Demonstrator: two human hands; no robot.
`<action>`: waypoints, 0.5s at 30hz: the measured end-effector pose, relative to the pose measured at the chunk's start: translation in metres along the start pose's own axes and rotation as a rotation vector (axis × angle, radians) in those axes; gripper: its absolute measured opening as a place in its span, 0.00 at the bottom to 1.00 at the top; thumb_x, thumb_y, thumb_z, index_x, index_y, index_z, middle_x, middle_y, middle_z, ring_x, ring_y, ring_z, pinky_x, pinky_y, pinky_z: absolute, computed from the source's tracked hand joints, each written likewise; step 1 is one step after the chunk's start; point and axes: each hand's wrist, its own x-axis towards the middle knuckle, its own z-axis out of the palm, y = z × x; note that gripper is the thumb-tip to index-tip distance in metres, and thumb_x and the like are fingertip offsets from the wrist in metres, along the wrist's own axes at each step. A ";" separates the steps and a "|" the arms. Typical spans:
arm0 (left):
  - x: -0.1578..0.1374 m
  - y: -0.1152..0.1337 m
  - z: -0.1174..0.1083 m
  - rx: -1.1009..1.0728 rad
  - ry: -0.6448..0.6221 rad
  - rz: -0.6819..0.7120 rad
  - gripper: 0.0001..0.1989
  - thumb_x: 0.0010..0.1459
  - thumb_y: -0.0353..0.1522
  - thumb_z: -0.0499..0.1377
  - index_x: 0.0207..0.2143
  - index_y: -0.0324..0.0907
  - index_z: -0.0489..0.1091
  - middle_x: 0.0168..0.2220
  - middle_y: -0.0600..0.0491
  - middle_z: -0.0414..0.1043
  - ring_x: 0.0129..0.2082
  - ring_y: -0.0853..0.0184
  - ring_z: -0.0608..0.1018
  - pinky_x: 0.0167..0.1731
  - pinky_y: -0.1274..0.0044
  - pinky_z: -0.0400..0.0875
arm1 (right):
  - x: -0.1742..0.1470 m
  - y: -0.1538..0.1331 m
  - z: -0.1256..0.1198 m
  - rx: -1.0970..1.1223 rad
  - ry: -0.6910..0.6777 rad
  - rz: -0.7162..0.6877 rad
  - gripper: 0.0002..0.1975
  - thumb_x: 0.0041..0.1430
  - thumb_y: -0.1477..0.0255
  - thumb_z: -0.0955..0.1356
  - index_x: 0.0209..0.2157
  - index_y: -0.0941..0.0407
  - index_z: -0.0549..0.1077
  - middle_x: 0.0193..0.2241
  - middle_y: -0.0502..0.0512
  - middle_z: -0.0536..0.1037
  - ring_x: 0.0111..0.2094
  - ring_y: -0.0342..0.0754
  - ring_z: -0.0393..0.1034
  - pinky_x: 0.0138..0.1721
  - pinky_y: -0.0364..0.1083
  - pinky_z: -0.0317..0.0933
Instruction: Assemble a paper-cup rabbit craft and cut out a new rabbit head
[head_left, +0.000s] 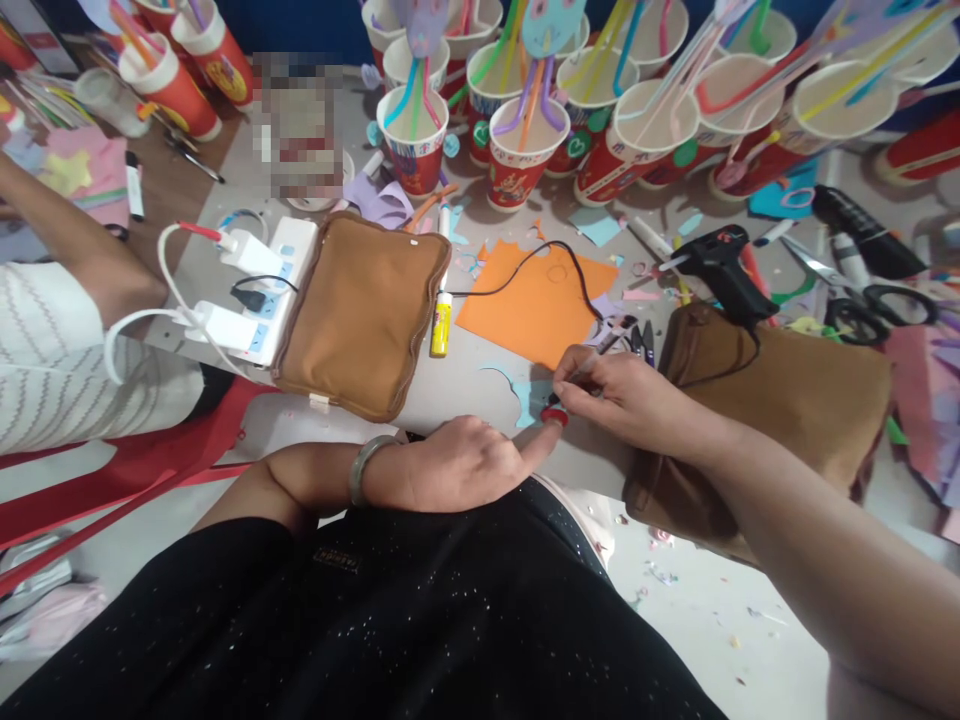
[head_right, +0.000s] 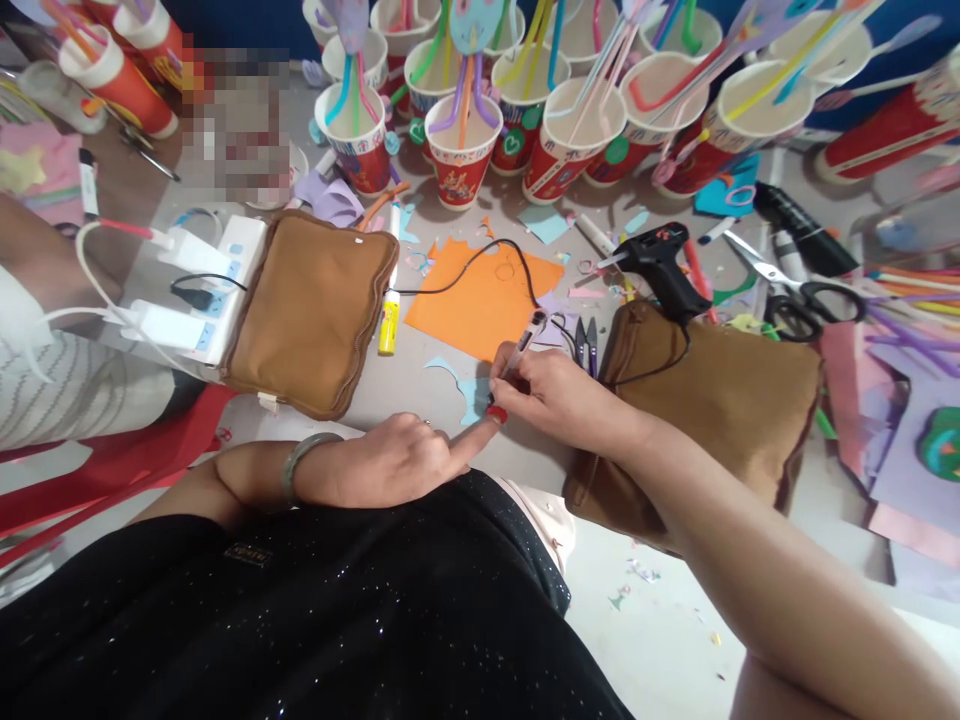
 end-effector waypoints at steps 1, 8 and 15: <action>0.000 0.001 -0.003 0.009 -0.009 -0.006 0.32 0.71 0.33 0.50 0.72 0.28 0.46 0.26 0.52 0.77 0.24 0.65 0.79 0.24 0.74 0.63 | -0.002 0.001 0.001 0.014 0.005 0.010 0.18 0.65 0.64 0.64 0.21 0.54 0.67 0.23 0.50 0.76 0.19 0.40 0.64 0.24 0.43 0.58; -0.005 0.002 -0.013 0.081 -0.031 -0.001 0.32 0.72 0.33 0.49 0.73 0.28 0.45 0.24 0.54 0.74 0.23 0.66 0.77 0.25 0.73 0.59 | -0.017 -0.002 0.010 0.121 0.159 0.076 0.14 0.63 0.67 0.65 0.23 0.54 0.70 0.28 0.53 0.78 0.22 0.41 0.67 0.26 0.43 0.61; -0.006 -0.003 -0.005 0.085 -0.052 0.005 0.34 0.72 0.31 0.48 0.74 0.30 0.39 0.24 0.55 0.73 0.23 0.65 0.75 0.27 0.72 0.58 | -0.041 -0.012 0.028 0.139 0.362 0.183 0.13 0.65 0.68 0.65 0.26 0.53 0.72 0.29 0.53 0.79 0.26 0.45 0.71 0.30 0.45 0.65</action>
